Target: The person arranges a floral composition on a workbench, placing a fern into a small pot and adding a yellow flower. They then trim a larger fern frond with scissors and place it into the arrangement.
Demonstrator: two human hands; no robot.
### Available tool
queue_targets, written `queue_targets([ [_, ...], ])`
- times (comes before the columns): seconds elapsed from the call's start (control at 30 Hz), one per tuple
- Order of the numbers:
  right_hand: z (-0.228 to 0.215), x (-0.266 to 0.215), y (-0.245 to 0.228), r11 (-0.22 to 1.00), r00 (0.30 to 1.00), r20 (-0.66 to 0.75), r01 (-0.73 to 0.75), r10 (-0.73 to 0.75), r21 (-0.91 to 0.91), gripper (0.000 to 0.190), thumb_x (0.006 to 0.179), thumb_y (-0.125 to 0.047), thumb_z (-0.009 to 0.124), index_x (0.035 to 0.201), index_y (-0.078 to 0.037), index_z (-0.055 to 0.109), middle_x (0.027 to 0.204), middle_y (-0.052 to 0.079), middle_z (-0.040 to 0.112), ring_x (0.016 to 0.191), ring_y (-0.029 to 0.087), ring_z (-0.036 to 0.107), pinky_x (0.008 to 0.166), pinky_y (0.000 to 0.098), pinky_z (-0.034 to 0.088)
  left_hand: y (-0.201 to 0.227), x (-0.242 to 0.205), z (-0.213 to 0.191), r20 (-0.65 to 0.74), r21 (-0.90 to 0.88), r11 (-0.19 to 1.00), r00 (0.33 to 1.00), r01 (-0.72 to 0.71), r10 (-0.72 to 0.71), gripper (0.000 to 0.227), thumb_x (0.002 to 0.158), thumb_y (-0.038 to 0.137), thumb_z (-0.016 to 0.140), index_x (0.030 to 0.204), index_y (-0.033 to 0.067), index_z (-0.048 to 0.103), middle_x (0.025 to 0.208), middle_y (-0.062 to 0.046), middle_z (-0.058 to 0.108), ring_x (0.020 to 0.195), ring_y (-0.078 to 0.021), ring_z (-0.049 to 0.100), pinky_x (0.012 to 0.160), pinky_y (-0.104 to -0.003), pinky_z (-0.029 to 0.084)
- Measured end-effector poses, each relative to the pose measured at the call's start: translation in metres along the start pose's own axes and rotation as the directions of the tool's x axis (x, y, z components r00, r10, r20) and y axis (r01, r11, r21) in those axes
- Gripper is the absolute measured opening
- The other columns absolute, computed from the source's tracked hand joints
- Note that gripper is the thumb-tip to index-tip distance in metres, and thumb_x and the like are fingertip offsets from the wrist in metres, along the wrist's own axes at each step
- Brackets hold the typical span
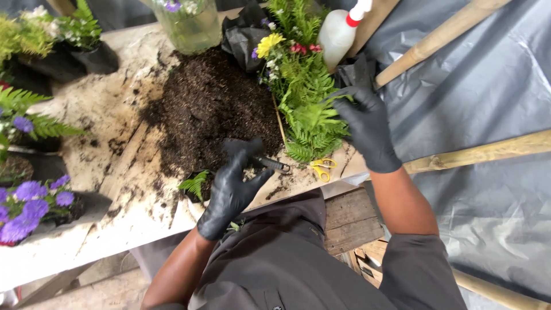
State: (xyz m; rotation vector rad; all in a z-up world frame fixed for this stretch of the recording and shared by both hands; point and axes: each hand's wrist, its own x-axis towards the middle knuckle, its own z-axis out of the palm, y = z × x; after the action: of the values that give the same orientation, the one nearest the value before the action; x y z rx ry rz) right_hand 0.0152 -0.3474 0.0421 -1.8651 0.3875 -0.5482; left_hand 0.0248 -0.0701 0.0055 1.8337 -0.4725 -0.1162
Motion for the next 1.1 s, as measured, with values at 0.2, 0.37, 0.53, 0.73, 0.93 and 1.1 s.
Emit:
queue_targets([
  [0.2,0.051,-0.027,0.000,0.963,0.955,0.297,-0.086,0.006,0.257,0.015,0.093,-0.008,0.075,0.109,-0.010,0.075,0.100,0.013,0.076,0.088,0.016,0.073,0.076,0.0330,0.064,-0.019,0.003,0.006,0.001,-0.137,0.971,0.981,0.194,-0.196,0.068,0.077,0.021,0.090,0.138,0.0161,0.062,0.113,-0.015,0.076,0.107,-0.0344,0.073,0.096,-0.047,0.056],
  [0.37,0.080,-0.042,0.015,0.963,0.907,0.422,-0.104,-0.010,0.248,0.019,0.096,-0.006,0.072,0.114,-0.004,0.073,0.108,0.023,0.075,0.101,0.024,0.071,0.076,0.0430,0.064,-0.036,-0.002,0.010,-0.028,-0.337,0.922,0.976,0.193,-0.215,0.030,0.075,0.008,0.092,0.102,0.0107,0.080,0.089,-0.008,0.079,0.088,-0.0181,0.075,0.086,-0.037,0.060],
  [0.53,0.095,-0.056,0.006,0.942,0.916,0.402,-0.133,-0.002,0.308,0.008,0.094,-0.003,0.075,0.101,0.000,0.072,0.090,0.018,0.073,0.096,0.020,0.068,0.078,0.0426,0.059,-0.031,-0.013,0.007,0.045,-0.535,0.789,0.943,0.300,-0.328,0.045,0.071,0.006,0.094,0.111,-0.0001,0.074,0.104,-0.016,0.077,0.098,-0.0207,0.069,0.088,-0.043,0.061],
  [0.73,0.095,-0.053,0.013,0.898,0.928,0.372,-0.191,0.033,0.396,0.011,0.095,-0.006,0.074,0.105,-0.003,0.074,0.099,0.018,0.077,0.099,0.022,0.072,0.085,0.0423,0.063,-0.020,-0.011,0.013,0.071,-0.587,0.732,0.923,0.346,-0.379,0.028,0.071,0.004,0.094,0.093,0.0060,0.077,0.082,-0.007,0.075,0.081,-0.0155,0.069,0.076,-0.035,0.062],
  [0.93,0.096,-0.057,0.003,0.866,0.843,0.525,-0.169,-0.121,0.471,0.031,0.098,-0.021,0.071,0.121,-0.001,0.067,0.107,0.021,0.072,0.108,0.024,0.066,0.089,0.0459,0.058,-0.059,-0.017,0.018,0.096,-0.593,0.730,0.931,0.338,-0.353,0.018,0.079,0.000,0.086,0.095,0.0006,0.079,0.082,-0.015,0.078,0.083,-0.0193,0.073,0.085,-0.038,0.060],
  [1.1,0.094,-0.062,-0.006,0.952,0.684,0.682,0.061,-0.260,0.301,0.044,0.091,-0.024,0.078,0.121,0.000,0.058,0.112,0.025,0.061,0.112,0.042,0.059,0.100,0.0569,0.050,-0.061,-0.028,0.005,0.104,-0.581,0.735,0.928,0.350,-0.359,0.018,0.078,0.000,0.086,0.095,-0.0024,0.079,0.077,-0.017,0.078,0.080,-0.0205,0.073,0.083,-0.038,0.060],
])
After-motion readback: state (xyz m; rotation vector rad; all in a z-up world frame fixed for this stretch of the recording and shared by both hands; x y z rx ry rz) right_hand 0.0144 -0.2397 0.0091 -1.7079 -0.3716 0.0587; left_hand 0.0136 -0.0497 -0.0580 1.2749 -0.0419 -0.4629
